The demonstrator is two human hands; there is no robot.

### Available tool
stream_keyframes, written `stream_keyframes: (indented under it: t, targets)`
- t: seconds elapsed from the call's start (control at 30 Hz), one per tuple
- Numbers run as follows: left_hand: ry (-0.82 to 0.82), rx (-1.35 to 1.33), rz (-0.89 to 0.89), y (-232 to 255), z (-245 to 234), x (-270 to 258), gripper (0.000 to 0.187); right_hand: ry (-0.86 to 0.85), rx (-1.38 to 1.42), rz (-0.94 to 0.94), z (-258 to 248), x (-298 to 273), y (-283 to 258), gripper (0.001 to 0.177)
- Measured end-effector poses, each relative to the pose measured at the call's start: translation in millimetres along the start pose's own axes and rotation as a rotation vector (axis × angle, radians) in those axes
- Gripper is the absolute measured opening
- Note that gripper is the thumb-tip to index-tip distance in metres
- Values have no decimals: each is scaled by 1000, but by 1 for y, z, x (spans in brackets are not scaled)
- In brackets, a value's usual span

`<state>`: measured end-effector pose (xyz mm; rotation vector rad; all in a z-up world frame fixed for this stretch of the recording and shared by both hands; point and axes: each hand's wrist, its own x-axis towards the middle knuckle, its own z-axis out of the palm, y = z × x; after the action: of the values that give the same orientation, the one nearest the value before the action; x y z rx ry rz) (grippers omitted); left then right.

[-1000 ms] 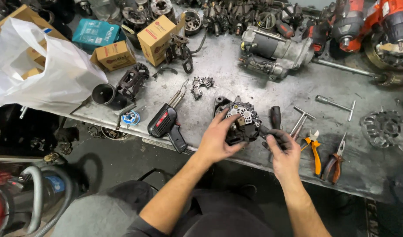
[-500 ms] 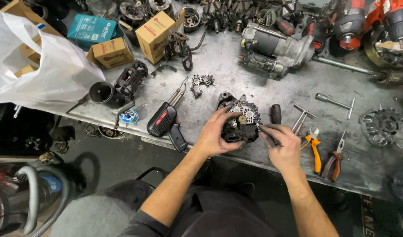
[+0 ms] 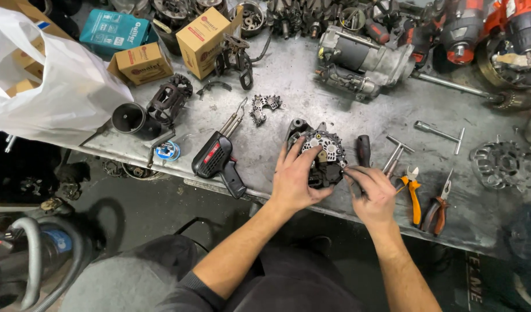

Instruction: The person uses a hammer to tap a mechanical component on a cluttered workbench, then moves to a lathe machine to mount and adjust the same part. They manipulate the component with their hands and use the lathe's controls to secure it.

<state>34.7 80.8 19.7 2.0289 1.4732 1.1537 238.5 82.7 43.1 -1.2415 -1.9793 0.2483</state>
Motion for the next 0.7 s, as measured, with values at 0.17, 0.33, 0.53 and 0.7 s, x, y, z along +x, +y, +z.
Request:
stream_keyframes:
  t: [0.17, 0.33, 0.53, 0.7]
  targets:
    - [108, -8, -13, -6, 12, -2, 79, -33, -79, -101, -1, 2, -3, 25]
    - [88, -27, -36, -6, 5, 2, 79, 45, 25, 70, 1, -6, -1, 21]
    - [30, -82, -8, -20, -6, 10, 78, 129, 120, 216, -2, -11, -3, 17]
    - [-1, -122, 25, -25, -7, 11, 77, 95, 99, 56, 4, -11, -11, 19]
